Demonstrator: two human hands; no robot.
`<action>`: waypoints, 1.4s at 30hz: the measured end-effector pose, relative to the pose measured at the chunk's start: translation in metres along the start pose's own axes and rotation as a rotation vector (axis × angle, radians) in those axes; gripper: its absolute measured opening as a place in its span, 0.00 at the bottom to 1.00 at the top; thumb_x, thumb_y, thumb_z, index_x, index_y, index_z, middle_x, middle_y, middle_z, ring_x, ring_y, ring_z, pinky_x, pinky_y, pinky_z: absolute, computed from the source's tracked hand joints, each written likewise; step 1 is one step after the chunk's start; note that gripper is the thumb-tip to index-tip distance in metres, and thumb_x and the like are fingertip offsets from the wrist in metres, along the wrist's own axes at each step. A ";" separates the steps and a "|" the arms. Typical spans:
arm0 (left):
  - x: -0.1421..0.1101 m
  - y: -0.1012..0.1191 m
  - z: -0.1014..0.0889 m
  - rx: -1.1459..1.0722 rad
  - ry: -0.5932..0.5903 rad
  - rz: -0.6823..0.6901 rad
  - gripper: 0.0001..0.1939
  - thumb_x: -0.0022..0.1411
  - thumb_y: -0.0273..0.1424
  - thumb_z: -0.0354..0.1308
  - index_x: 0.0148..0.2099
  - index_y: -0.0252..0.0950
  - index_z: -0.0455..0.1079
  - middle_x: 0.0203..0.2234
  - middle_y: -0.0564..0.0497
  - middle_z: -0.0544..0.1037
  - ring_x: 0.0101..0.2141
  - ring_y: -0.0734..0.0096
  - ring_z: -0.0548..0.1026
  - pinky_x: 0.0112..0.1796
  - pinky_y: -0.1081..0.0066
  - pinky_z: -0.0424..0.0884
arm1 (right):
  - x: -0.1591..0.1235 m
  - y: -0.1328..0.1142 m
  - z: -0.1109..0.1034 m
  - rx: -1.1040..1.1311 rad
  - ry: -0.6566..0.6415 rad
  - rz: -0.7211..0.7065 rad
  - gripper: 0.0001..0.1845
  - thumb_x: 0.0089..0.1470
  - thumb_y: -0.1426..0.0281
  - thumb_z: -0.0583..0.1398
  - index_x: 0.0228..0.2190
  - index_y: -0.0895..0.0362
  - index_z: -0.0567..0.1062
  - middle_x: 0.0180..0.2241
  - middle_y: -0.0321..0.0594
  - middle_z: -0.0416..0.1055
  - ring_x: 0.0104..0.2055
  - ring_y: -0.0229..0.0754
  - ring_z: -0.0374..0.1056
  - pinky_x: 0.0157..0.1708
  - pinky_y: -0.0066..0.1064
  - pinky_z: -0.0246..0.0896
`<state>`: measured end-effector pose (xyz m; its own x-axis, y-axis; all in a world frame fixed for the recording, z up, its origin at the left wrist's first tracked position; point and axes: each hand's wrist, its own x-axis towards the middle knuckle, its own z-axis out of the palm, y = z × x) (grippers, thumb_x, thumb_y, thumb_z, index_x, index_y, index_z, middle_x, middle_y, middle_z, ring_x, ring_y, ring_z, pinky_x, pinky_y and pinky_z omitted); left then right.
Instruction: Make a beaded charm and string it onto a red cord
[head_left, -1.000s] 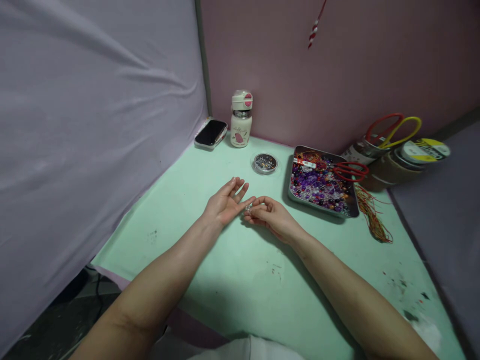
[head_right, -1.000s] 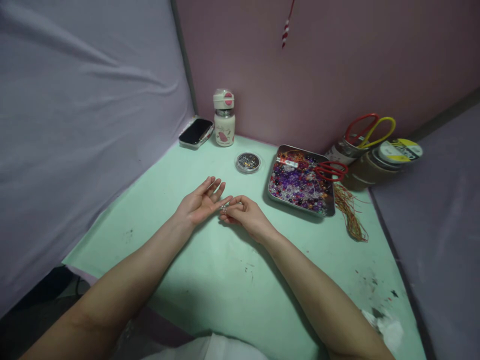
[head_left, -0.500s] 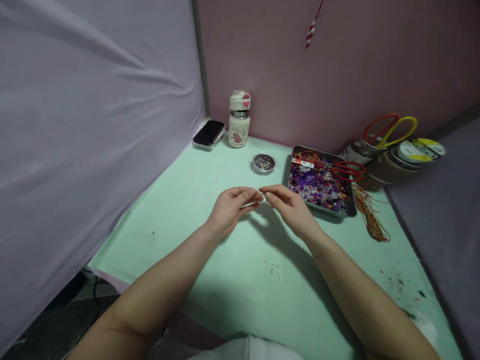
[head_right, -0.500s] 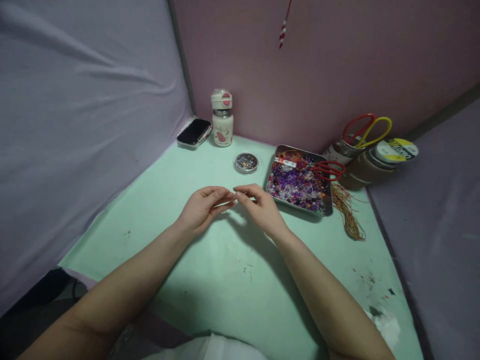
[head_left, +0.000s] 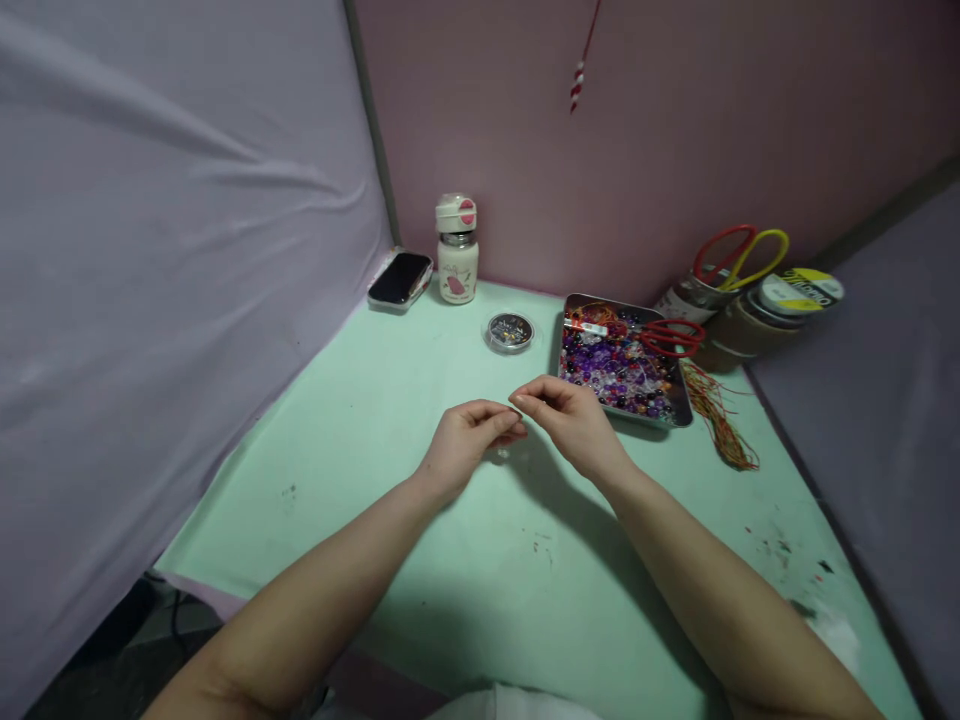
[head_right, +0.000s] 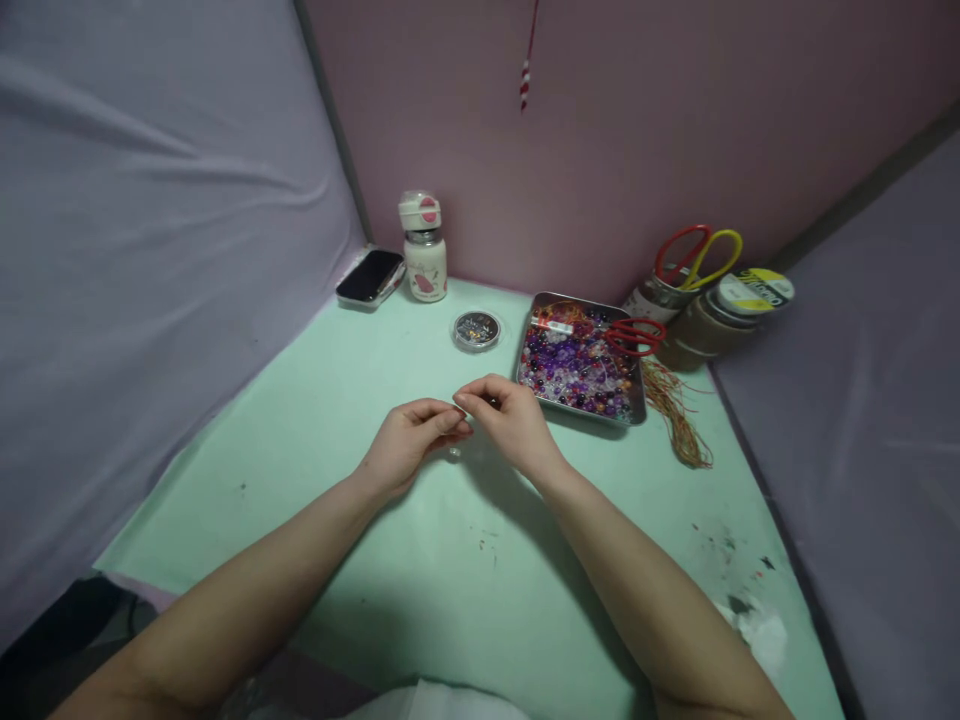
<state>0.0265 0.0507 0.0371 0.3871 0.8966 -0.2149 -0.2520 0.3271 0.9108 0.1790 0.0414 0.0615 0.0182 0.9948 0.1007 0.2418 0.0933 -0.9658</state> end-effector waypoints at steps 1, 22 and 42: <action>0.000 0.000 0.000 0.002 0.031 0.005 0.12 0.50 0.38 0.66 0.33 0.34 0.76 0.27 0.47 0.80 0.32 0.70 0.77 0.39 0.67 0.72 | 0.000 0.001 0.001 -0.011 0.025 -0.004 0.08 0.50 0.65 0.62 0.27 0.57 0.76 0.27 0.37 0.73 0.31 0.38 0.65 0.33 0.30 0.59; -0.002 0.001 0.010 0.084 0.152 -0.098 0.14 0.47 0.39 0.67 0.31 0.33 0.75 0.24 0.50 0.76 0.30 0.72 0.74 0.34 0.71 0.72 | 0.033 0.025 -0.111 -0.721 0.225 -0.043 0.07 0.51 0.73 0.59 0.31 0.56 0.78 0.32 0.42 0.76 0.36 0.45 0.69 0.40 0.37 0.60; -0.003 -0.001 0.012 0.110 0.120 -0.155 0.14 0.48 0.39 0.67 0.32 0.33 0.75 0.24 0.49 0.78 0.30 0.72 0.74 0.35 0.71 0.72 | 0.042 0.054 -0.109 -0.788 0.106 0.093 0.20 0.54 0.78 0.52 0.46 0.57 0.76 0.46 0.48 0.75 0.49 0.50 0.70 0.50 0.41 0.61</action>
<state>0.0360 0.0440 0.0408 0.3035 0.8695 -0.3896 -0.0966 0.4349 0.8953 0.2982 0.0841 0.0399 0.1546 0.9840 0.0882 0.8482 -0.0864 -0.5227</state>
